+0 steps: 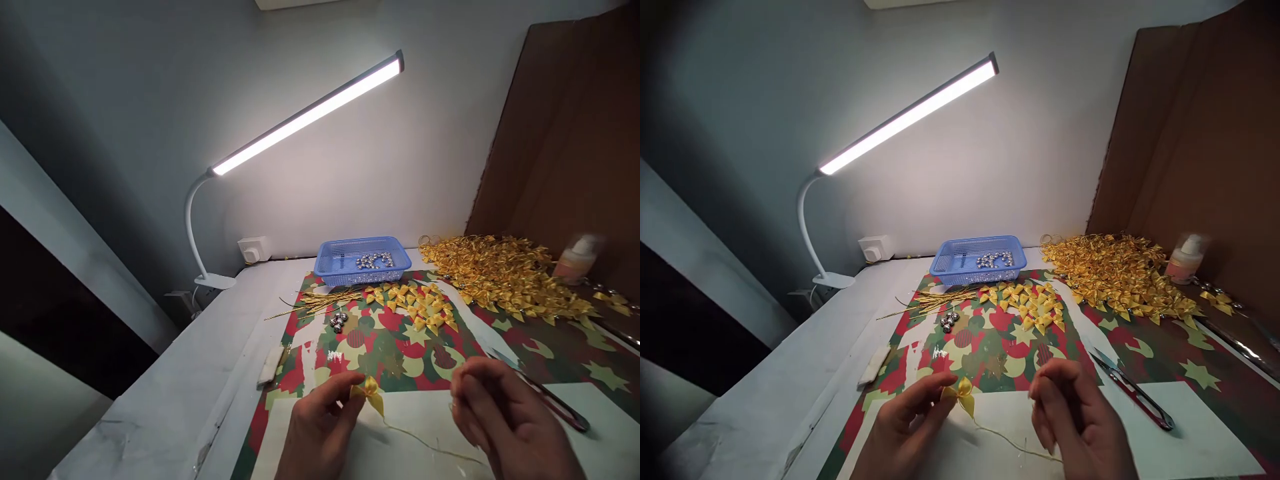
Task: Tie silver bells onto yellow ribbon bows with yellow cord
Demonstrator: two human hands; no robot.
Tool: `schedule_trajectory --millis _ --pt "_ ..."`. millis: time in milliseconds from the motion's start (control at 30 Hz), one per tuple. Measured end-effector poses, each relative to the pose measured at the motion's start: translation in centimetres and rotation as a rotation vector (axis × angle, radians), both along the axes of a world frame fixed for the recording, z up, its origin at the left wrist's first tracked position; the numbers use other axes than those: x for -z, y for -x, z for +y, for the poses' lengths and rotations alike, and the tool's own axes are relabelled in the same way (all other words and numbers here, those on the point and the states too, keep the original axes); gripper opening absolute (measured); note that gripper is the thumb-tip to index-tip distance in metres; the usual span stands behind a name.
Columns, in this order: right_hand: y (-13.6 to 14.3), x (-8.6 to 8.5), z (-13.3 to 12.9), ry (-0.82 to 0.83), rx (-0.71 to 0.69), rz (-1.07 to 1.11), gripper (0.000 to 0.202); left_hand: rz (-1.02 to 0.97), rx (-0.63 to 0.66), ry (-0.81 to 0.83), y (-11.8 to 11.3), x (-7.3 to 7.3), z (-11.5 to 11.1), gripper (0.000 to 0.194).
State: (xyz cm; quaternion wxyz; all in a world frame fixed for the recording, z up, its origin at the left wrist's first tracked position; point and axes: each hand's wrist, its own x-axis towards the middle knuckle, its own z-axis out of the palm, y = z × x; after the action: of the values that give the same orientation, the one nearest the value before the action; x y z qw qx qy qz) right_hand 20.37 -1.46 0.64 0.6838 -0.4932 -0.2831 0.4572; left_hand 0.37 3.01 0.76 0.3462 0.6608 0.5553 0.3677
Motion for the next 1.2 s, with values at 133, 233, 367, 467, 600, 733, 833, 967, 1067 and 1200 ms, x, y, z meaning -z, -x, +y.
schedule_trajectory --millis 133,233,367,467,600,733,833,967,1067,1200 --pt "-0.6 3.4 1.7 -0.017 -0.209 -0.376 0.040 0.100 0.130 -0.039 -0.5 0.1 0.3 0.018" --pt "-0.8 4.7 2.1 -0.006 -0.270 -0.435 0.041 0.207 0.172 -0.095 -0.7 0.3 0.6 0.020" --pt "-0.9 4.8 1.8 0.004 -0.312 -0.513 0.039 0.327 0.169 -0.128 -0.3 0.0 1.2 0.019" --pt "-0.9 4.3 1.7 -0.002 -0.316 -0.506 0.038 0.386 0.171 -0.127 0.5 -1.2 2.5 0.018" --pt "-0.7 4.1 1.7 -0.016 -0.304 -0.502 0.037 0.496 0.142 -0.143 1.2 -3.4 5.7 0.016" --pt "-0.6 4.5 1.8 -0.064 -0.300 -0.579 0.037 0.587 0.121 -0.161 0.8 -3.9 8.9 0.012" --pt "-0.6 4.8 1.8 -0.092 -0.308 -0.633 0.037 0.636 0.126 -0.158 0.3 -3.1 10.2 0.015" --pt "-0.7 4.7 1.7 -0.123 -0.308 -0.692 0.038 0.632 0.134 -0.143 -0.3 -2.0 10.3 0.021" --pt "-0.7 4.6 1.6 -0.142 -0.302 -0.702 0.037 0.584 0.124 -0.118 -0.5 -1.9 10.1 0.025" --pt "-0.5 4.7 1.6 -0.152 -0.282 -0.685 0.034 0.476 0.085 -0.076 -0.6 -2.2 9.6 0.019"
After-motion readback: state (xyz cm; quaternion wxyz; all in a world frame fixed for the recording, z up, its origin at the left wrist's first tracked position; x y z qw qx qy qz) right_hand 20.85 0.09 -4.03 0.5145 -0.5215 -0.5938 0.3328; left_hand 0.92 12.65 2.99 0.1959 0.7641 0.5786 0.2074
